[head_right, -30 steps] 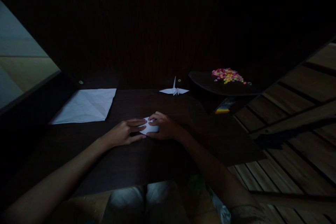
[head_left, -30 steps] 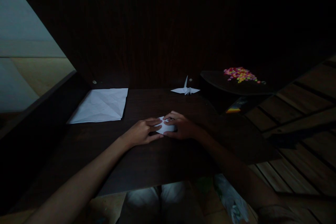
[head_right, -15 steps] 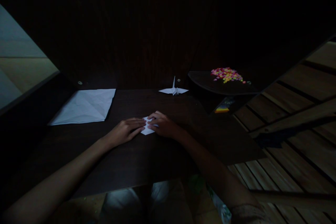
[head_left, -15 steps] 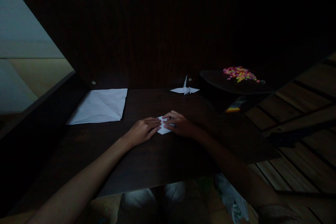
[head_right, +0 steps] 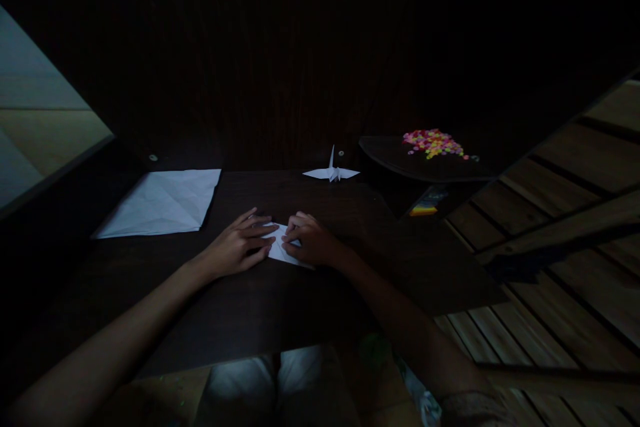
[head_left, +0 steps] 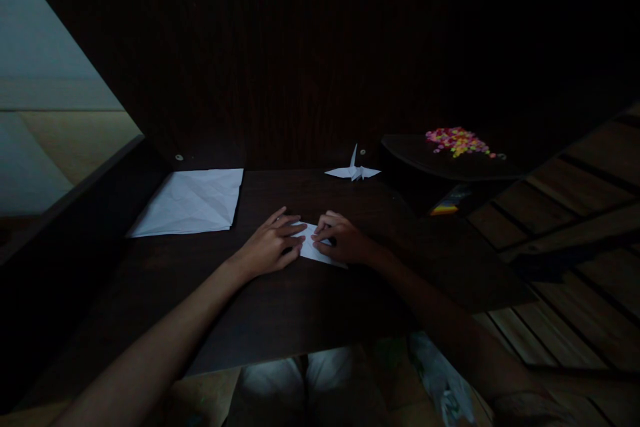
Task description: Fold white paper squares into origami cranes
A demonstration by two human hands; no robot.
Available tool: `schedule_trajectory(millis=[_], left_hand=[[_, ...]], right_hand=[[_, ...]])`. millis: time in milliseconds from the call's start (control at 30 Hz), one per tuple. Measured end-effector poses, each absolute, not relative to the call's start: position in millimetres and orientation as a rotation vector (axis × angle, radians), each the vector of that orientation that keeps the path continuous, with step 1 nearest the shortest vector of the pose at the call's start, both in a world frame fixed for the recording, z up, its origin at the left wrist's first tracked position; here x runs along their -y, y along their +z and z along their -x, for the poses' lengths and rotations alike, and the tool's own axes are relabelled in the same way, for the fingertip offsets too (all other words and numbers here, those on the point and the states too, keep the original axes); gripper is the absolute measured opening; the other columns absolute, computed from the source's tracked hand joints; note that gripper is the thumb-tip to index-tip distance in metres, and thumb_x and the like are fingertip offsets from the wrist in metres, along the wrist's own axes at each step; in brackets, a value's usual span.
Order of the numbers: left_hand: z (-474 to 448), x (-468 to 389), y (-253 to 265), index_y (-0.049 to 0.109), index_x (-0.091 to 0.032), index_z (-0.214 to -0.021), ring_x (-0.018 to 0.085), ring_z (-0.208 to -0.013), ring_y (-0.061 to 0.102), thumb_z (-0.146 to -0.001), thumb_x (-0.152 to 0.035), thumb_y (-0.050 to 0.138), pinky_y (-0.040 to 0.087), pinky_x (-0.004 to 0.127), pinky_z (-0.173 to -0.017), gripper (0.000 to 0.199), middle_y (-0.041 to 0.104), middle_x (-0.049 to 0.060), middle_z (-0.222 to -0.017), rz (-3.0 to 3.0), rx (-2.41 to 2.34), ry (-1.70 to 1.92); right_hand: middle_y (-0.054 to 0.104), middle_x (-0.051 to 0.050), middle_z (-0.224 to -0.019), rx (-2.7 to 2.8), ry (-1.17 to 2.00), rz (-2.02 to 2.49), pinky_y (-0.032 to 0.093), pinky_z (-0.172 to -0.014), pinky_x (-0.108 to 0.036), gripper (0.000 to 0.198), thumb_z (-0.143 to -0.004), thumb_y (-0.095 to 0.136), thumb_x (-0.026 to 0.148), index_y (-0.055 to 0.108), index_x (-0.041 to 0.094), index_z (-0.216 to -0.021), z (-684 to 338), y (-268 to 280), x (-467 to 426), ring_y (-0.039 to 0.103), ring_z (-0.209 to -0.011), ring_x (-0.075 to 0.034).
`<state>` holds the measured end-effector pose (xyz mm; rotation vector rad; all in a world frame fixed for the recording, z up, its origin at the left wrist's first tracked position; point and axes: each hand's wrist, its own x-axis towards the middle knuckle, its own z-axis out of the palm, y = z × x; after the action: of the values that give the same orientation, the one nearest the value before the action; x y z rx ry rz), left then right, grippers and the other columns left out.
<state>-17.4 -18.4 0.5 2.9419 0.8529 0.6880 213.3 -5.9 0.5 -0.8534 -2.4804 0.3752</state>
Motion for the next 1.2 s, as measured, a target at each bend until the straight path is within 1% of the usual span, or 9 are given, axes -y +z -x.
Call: schedule_trajectory(millis=[100,200,300,467,667,800,933,1033,1200], left_hand=[[18.2,16.9,1.2,0.072,-0.024,-0.101,0.025,-0.121,0.05,-0.087,-0.026,0.056,0.03,0.054,-0.109,0.021,0.065,0.004,-0.121,-2.911,-0.914,0.739],[18.2,15.6,1.0,0.073,-0.025,-0.097,0.026,-0.118,0.052,-0.087,-0.029,0.057,0.035,0.053,-0.105,0.019,0.065,0.005,-0.121,-2.828,-1.021,0.76],[17.7,14.9,0.4,0.071,-0.023,-0.1,0.027,-0.118,0.051,-0.086,-0.031,0.058,0.039,0.052,-0.102,0.021,0.064,0.006,-0.122,-2.732,-1.115,0.755],[16.6,14.6,-1.9,0.063,-0.02,-0.108,0.028,-0.116,0.05,-0.081,-0.031,0.064,0.043,0.05,-0.096,0.029,0.064,0.008,-0.12,-2.564,-1.262,0.86],[13.5,16.7,-3.1,0.064,-0.018,-0.091,0.026,-0.101,0.053,-0.085,-0.028,0.06,0.046,0.044,-0.088,0.013,0.064,0.008,-0.105,-2.546,-1.381,0.877],[11.3,19.1,-4.2,0.066,-0.017,-0.09,0.023,-0.094,0.053,-0.089,-0.023,0.051,0.045,0.041,-0.084,0.016,0.065,0.007,-0.095,-2.611,-1.298,0.823],[10.7,21.2,-4.6,0.068,-0.018,-0.098,0.023,-0.093,0.053,-0.088,-0.025,0.051,0.045,0.041,-0.082,0.021,0.064,0.007,-0.096,-2.618,-1.262,0.803],[10.8,22.3,-2.5,0.071,-0.018,-0.096,0.024,-0.091,0.054,-0.086,-0.028,0.055,0.046,0.042,-0.081,0.021,0.064,0.008,-0.096,-2.611,-1.273,0.785],[9.9,21.5,-1.5,0.068,-0.017,-0.101,0.021,-0.092,0.058,-0.089,-0.022,0.051,0.049,0.038,-0.085,0.022,0.066,0.008,-0.097,-2.542,-1.161,0.82]], right_hand=[[0.062,-0.005,-0.087,2.488,0.407,0.887,0.042,-0.079,-0.037,0.007,-0.078,0.065,0.018,0.072,0.018,-0.079,-212.0,4.3,9.5,0.054,-0.084,-0.018],[0.062,-0.007,-0.104,2.463,0.379,0.936,0.04,-0.084,-0.041,0.006,-0.078,0.066,0.018,0.072,0.02,-0.078,-210.5,5.1,12.7,0.053,-0.098,-0.022],[0.062,-0.007,-0.114,2.457,0.406,0.929,0.038,-0.09,-0.043,0.008,-0.079,0.065,0.018,0.072,0.02,-0.081,-209.7,4.0,14.3,0.054,-0.105,-0.023],[0.065,-0.007,-0.11,2.477,0.434,0.943,0.039,-0.091,-0.042,0.01,-0.082,0.062,0.019,0.072,0.019,-0.085,-209.0,3.7,14.8,0.057,-0.103,-0.021],[0.064,-0.008,-0.106,2.508,0.421,0.931,0.041,-0.087,-0.039,0.016,-0.081,0.062,0.016,0.073,0.02,-0.092,-208.2,3.6,15.2,0.058,-0.099,-0.021],[0.065,-0.007,-0.102,2.529,0.41,0.903,0.041,-0.086,-0.038,0.017,-0.083,0.06,0.014,0.072,0.019,-0.093,-207.6,1.2,13.5,0.058,-0.096,-0.02],[0.065,-0.007,-0.101,2.542,0.371,0.893,0.04,-0.084,-0.038,0.015,-0.086,0.059,0.017,0.072,0.019,-0.093,-207.4,1.3,12.5,0.057,-0.095,-0.02],[0.065,-0.007,-0.099,2.538,0.331,0.904,0.04,-0.081,-0.038,0.014,-0.087,0.06,0.019,0.073,0.019,-0.091,-207.2,3.0,12.9,0.054,-0.092,-0.02],[0.063,-0.007,-0.097,2.509,0.261,0.894,0.04,-0.08,-0.037,0.012,-0.086,0.061,0.021,0.072,0.021,-0.089,-206.6,1.2,12.8,0.052,-0.094,-0.021]])
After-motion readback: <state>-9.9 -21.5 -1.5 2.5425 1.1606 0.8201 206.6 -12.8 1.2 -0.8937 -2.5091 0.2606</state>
